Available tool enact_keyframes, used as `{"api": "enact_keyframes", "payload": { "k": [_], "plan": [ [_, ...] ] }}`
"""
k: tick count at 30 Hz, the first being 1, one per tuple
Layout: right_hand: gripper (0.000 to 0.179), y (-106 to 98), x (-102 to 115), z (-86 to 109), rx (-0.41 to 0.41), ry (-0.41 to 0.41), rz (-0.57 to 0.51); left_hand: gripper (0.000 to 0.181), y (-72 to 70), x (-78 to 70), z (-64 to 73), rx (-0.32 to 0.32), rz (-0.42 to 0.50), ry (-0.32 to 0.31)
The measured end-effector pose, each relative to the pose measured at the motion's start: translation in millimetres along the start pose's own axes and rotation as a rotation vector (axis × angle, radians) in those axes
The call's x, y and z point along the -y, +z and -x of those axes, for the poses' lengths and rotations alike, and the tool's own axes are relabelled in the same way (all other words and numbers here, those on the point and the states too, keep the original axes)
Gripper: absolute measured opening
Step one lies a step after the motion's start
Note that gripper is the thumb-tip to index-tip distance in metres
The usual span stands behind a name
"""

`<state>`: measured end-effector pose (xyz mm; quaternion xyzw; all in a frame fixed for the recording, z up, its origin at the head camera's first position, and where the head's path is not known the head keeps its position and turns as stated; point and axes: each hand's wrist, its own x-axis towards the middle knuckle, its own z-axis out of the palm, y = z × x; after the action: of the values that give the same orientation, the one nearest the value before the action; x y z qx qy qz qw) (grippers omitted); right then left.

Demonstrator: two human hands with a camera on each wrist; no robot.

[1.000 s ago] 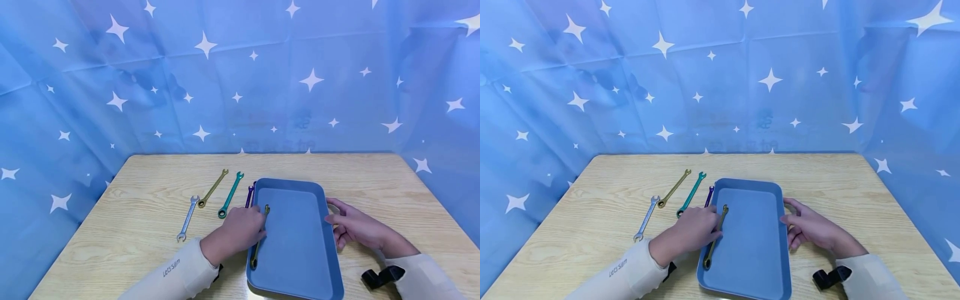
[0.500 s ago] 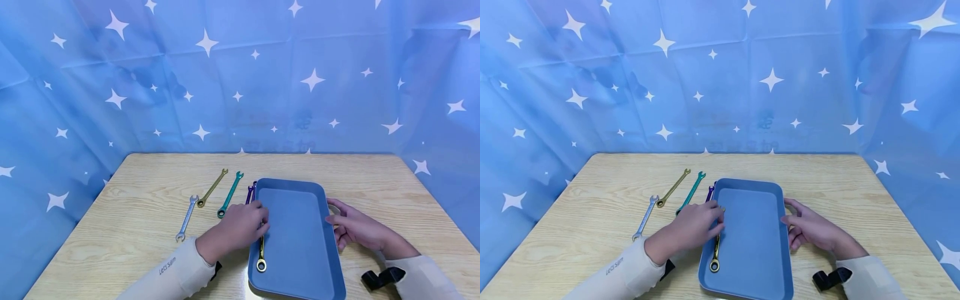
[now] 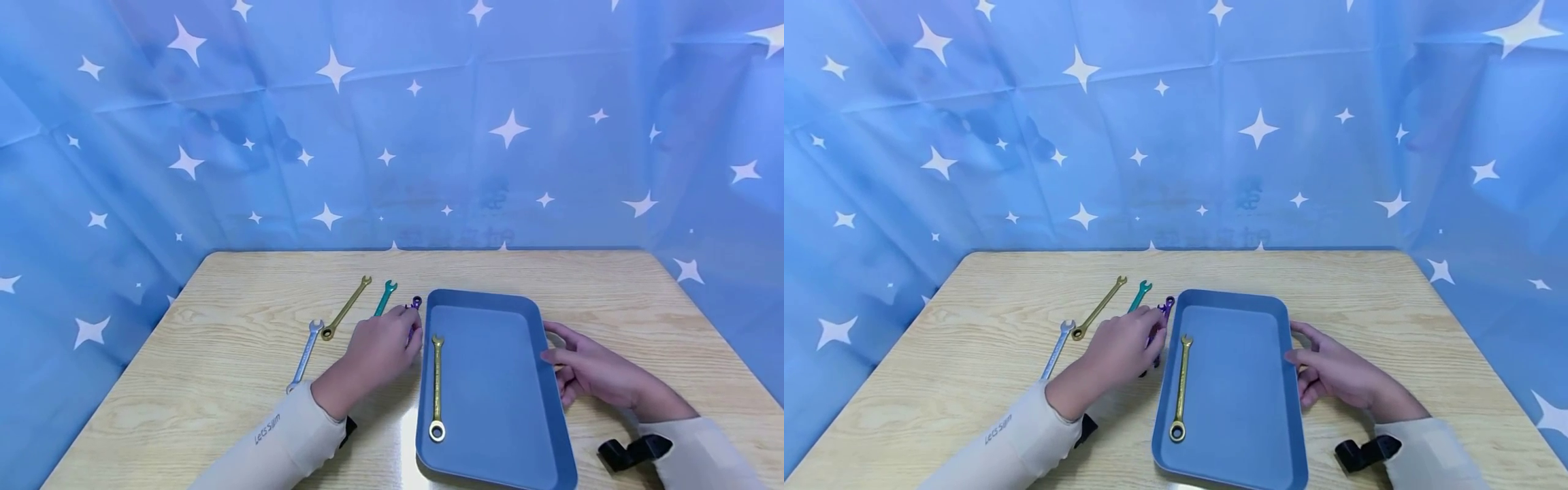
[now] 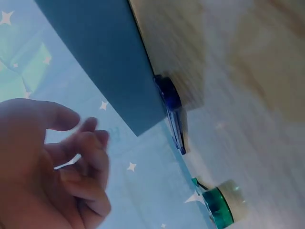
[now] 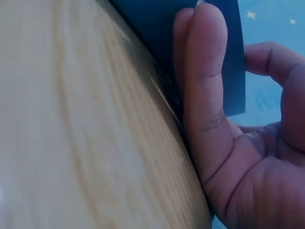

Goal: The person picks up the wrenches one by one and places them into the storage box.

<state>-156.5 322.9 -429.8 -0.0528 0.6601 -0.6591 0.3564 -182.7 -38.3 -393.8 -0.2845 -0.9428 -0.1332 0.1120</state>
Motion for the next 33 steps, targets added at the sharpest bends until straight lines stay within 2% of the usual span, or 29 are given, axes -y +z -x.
{"api": "enact_keyframes", "payload": {
  "k": [2, 5, 9, 12, 23, 29, 33],
  "plan": [
    [0.085, -1.7, 0.0, 0.8, 0.003, -0.003, 0.004, 0.014, -0.1, 1.8, -0.4, 0.052, -0.017, -0.039],
    [0.085, -2.7, 0.3, 1.0, 0.008, -0.008, 0.004, 0.012, 0.0, 4.3, -0.7, 0.126, -0.047, -0.066],
    [0.086, -2.8, 0.5, 0.9, 0.012, -0.011, 0.001, 0.014, 1.2, 6.8, -0.6, 0.233, -0.093, -0.06],
    [0.086, -3.0, 0.3, 1.0, 0.01, -0.016, 0.003, 0.019, 2.5, 7.5, -0.9, 0.29, -0.12, -0.047],
    [0.086, -4.0, 0.0, 0.7, 0.007, -0.016, 0.003, 0.022, 5.9, 7.5, 0.4, 0.347, -0.11, 0.028],
    [0.086, -3.5, -0.2, 0.6, 0.003, -0.01, 0.003, 0.02, 8.0, 7.2, -13.0, 0.356, -0.141, 0.026],
    [0.085, -3.0, 0.0, -0.3, 0.001, -0.014, 0.004, 0.025, 8.9, 7.3, -21.9, 0.382, -0.195, 0.009]
  ]
}}
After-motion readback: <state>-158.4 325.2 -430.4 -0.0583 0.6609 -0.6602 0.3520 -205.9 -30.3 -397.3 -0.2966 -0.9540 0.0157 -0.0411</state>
